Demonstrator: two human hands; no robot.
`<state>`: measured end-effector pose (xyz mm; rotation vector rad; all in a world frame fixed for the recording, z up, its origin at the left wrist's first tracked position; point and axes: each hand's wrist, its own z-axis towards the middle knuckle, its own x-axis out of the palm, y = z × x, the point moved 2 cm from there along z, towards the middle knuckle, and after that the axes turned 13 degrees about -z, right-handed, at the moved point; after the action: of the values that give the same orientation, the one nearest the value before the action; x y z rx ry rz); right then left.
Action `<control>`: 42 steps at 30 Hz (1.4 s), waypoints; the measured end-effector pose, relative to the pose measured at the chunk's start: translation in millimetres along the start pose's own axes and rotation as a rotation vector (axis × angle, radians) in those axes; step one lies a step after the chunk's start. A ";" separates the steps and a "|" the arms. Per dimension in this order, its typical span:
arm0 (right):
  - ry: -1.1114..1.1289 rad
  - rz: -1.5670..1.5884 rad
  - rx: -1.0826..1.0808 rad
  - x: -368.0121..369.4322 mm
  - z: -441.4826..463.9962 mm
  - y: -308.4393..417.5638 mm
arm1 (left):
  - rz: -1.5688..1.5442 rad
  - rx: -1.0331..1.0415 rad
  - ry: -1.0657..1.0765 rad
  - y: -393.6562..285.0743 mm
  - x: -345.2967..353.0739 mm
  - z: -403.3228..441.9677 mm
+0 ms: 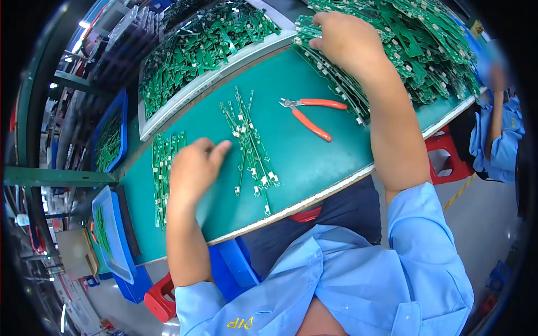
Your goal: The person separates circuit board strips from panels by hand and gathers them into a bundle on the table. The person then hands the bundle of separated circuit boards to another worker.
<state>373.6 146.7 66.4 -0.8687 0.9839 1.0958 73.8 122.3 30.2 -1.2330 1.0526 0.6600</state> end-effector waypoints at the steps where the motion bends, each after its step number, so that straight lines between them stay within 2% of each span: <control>1: 0.061 -0.024 0.027 0.1 3.4 -2.2 | 0.029 0.017 0.044 -7.2 7.3 0.1; 2: 0.117 -0.043 0.032 -3.0 3.5 -1.5 | 0.056 0.035 0.090 -12.7 12.6 0.0; 5: 0.055 -0.031 0.053 3.7 4.5 -7.5 | -0.274 0.067 0.229 -27.0 10.3 -6.1; 6: 0.123 0.012 0.084 1.0 5.9 -8.2 | -0.332 0.114 0.266 -23.6 16.0 -7.6; 9: 0.126 -0.030 0.075 4.9 9.6 -13.0 | -0.403 0.343 0.114 -22.1 19.5 -6.4; 10: 0.137 -0.033 0.076 3.6 9.8 -12.8 | -0.332 0.375 -0.001 -17.5 20.3 -6.8; 12: 0.156 -0.029 0.074 0.6 11.4 -9.5 | -0.305 0.363 -0.029 -8.5 23.3 -7.0; 16: -0.157 0.077 0.075 -4.6 8.8 -13.2 | -0.345 0.436 0.046 -15.3 25.7 -11.7; 19: -0.340 0.316 0.169 -27.5 -1.0 -2.8 | -0.423 0.521 0.109 -25.3 31.4 -15.5; 21: -0.452 0.512 0.107 -42.0 -8.5 5.1 | -0.417 0.586 0.131 -28.1 35.2 -16.0; 23: -0.595 0.788 0.039 -49.4 -14.8 10.6 | -0.464 0.557 0.108 -26.4 33.4 -13.2; 25: -0.460 1.106 -0.040 -52.2 -23.8 20.9 | -0.567 0.523 0.054 -23.6 32.8 -10.8; 27: -0.247 1.428 -0.178 -46.8 -29.9 38.8 | -0.954 0.404 0.115 -29.8 29.0 -10.5; 28: -0.032 1.541 -0.249 -46.4 -34.6 51.7 | -1.137 0.338 0.142 -32.8 25.7 -9.9; 29: 0.097 1.622 -0.316 -34.4 -35.7 63.4 | -1.236 0.308 0.193 -34.9 24.5 -9.8; 32: 0.369 1.698 -0.282 -20.3 -47.9 89.3 | -1.567 0.182 0.339 -37.1 24.4 -9.6; 35: 0.426 1.712 -0.364 -11.6 -56.2 103.1 | -1.646 0.142 0.356 -17.2 24.5 -7.6; 38: 0.610 1.692 -0.345 -19.2 -52.2 103.6 | -1.805 0.113 0.359 -12.2 13.9 -11.0; 39: 0.645 1.589 -0.358 -12.4 -49.8 104.5 | -1.855 0.108 0.378 -6.7 14.3 -12.4; 42: 0.646 1.811 -0.385 -2.9 -55.9 117.6 | -1.847 0.120 0.597 4.6 18.1 -12.7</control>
<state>248.2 122.3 40.9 -0.4286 2.2797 2.6453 73.6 108.9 12.0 -1.7122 0.0315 -1.2117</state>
